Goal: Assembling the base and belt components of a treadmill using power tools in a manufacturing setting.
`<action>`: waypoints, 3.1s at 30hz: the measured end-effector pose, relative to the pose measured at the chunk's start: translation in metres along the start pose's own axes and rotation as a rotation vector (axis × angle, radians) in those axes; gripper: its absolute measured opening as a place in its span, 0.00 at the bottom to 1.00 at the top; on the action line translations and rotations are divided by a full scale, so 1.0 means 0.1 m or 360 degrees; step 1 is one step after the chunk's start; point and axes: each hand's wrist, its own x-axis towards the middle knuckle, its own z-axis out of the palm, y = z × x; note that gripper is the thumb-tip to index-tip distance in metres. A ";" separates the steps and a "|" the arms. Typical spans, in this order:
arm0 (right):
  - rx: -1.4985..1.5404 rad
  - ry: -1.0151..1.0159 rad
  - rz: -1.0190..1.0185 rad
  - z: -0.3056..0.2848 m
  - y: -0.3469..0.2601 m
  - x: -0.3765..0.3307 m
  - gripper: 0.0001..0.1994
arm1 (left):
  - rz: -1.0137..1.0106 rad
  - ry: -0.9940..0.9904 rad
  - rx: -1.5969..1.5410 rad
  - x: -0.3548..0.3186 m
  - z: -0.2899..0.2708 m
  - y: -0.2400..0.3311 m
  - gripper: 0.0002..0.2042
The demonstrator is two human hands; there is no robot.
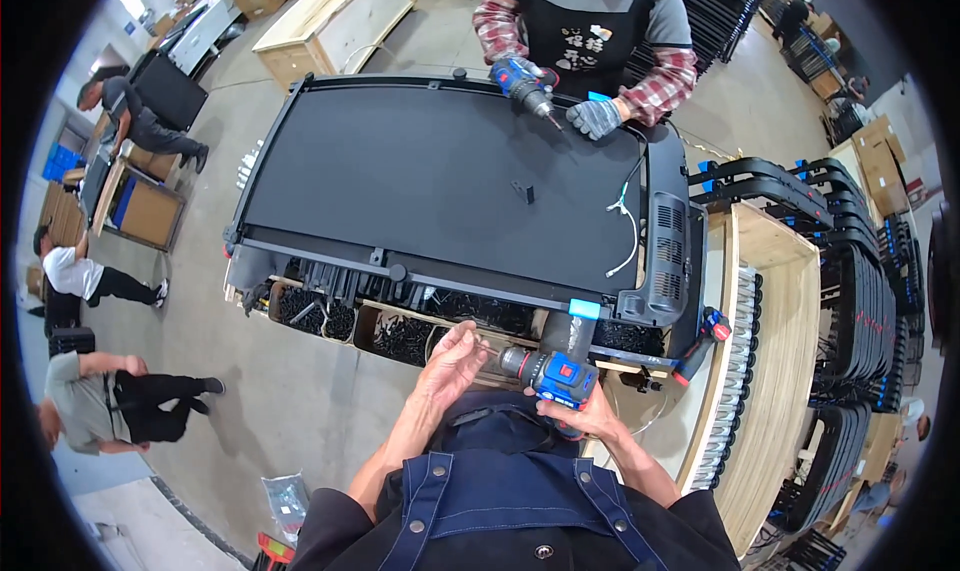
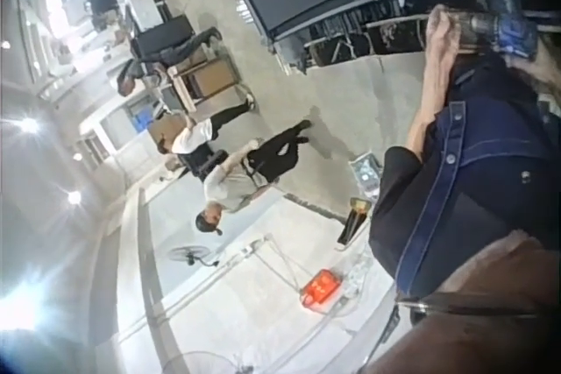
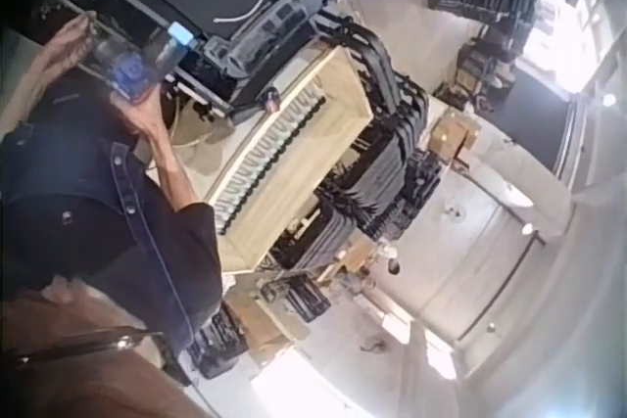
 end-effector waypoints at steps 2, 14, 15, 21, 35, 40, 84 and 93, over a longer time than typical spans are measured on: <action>0.0043 0.0030 -0.0048 0.00 0.00 -0.03 0.30 | -0.0015 -0.0007 0.0023 0.03 0.03 0.01 0.12; -0.0503 0.0231 -0.0331 -0.20 0.00 0.04 0.20 | 0.0335 0.0177 0.0963 0.24 0.60 0.10 0.14; -0.0466 0.0272 -0.0356 -0.21 0.09 0.07 0.20 | 0.0294 0.0166 0.0989 0.29 0.65 0.11 0.15; 0.0283 0.0430 -0.0370 -0.10 -0.02 0.15 0.17 | -0.0105 0.0054 0.0826 0.67 1.08 0.31 0.25; 0.0479 0.0857 -0.0495 -0.02 -0.14 -0.20 0.16 | 0.1362 -0.1405 0.4056 2.35 1.69 1.25 0.18; 0.0338 0.0900 -0.0399 -0.19 0.06 -0.35 0.17 | 0.1462 -0.1262 0.3684 2.04 1.83 0.97 0.08; -0.1491 0.0174 0.0361 -0.98 -1.29 0.62 0.17 | 0.1460 -0.1098 0.3488 1.81 1.00 0.16 0.08; -0.1536 0.0197 0.0458 -0.94 -1.28 0.70 0.17 | 0.1411 -0.1063 0.3464 1.83 0.99 0.14 0.11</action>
